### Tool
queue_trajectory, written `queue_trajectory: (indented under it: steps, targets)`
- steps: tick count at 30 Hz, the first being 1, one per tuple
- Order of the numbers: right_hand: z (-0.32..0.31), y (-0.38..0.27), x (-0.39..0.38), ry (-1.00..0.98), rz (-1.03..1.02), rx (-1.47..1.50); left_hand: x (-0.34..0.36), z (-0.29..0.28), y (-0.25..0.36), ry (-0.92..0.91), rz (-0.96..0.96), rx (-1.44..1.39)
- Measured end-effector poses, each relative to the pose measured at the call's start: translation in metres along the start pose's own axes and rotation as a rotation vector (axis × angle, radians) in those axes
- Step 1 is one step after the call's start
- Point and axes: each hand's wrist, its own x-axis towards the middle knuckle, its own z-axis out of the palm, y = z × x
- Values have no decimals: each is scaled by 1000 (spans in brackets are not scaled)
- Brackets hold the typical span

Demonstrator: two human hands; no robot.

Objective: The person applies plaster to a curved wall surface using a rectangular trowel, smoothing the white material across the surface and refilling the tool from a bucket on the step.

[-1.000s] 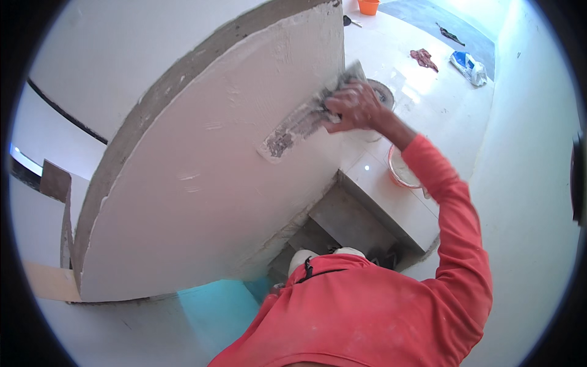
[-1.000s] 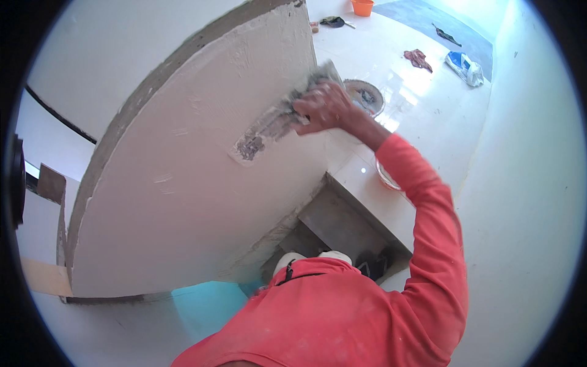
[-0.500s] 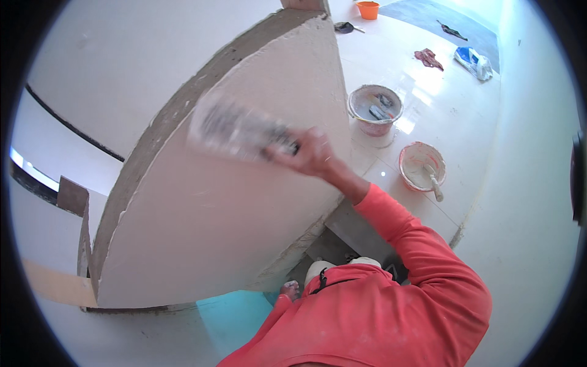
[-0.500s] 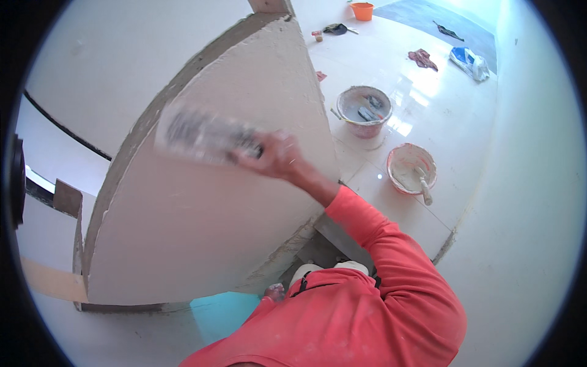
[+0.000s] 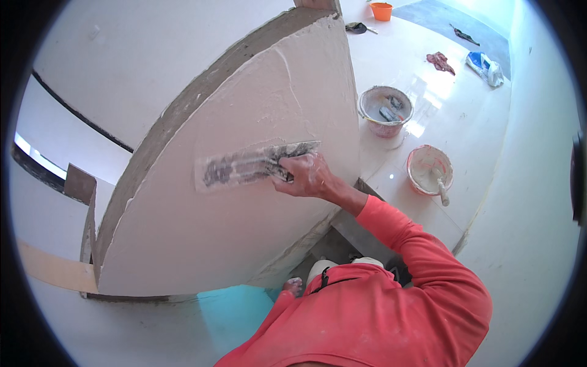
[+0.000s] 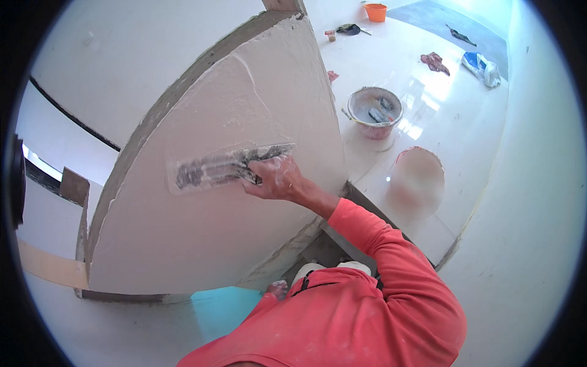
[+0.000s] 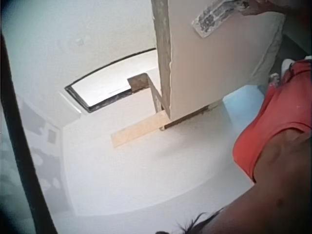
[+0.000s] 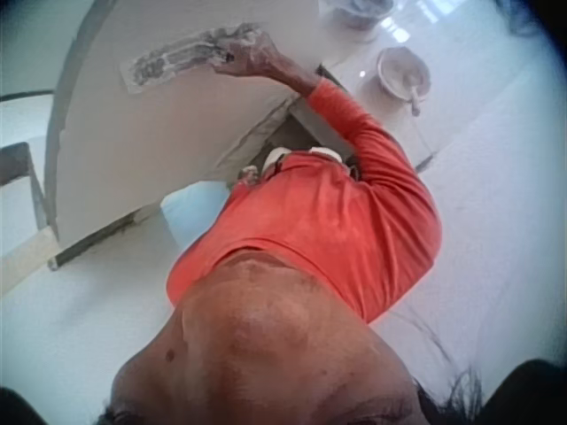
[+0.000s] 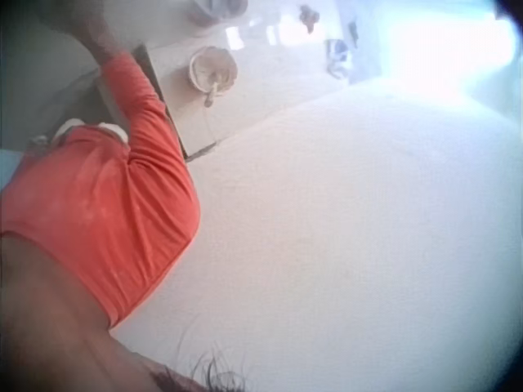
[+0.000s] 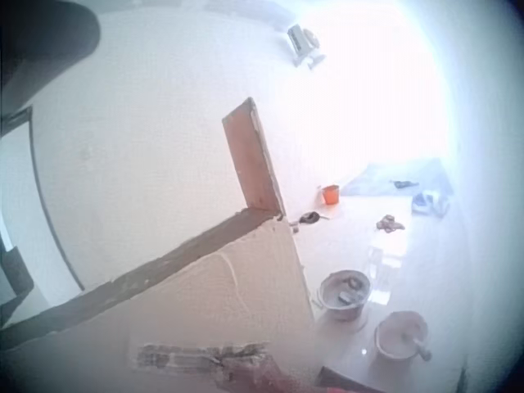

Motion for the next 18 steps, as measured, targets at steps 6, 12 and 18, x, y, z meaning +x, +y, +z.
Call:
queue_trajectory:
  steps: [6, 12, 18]
  targets:
    - [-15, 0, 23, 436, 220, -32, -14, 1, -14, 16, 13, -56]
    - [-13, 53, 25, 818, 744, 438, -18, -18, -79, -90, 219, 112]
    - [35, 95, -40, 841, 1272, 1270, -31, -22, -83, -110, 186, 212]
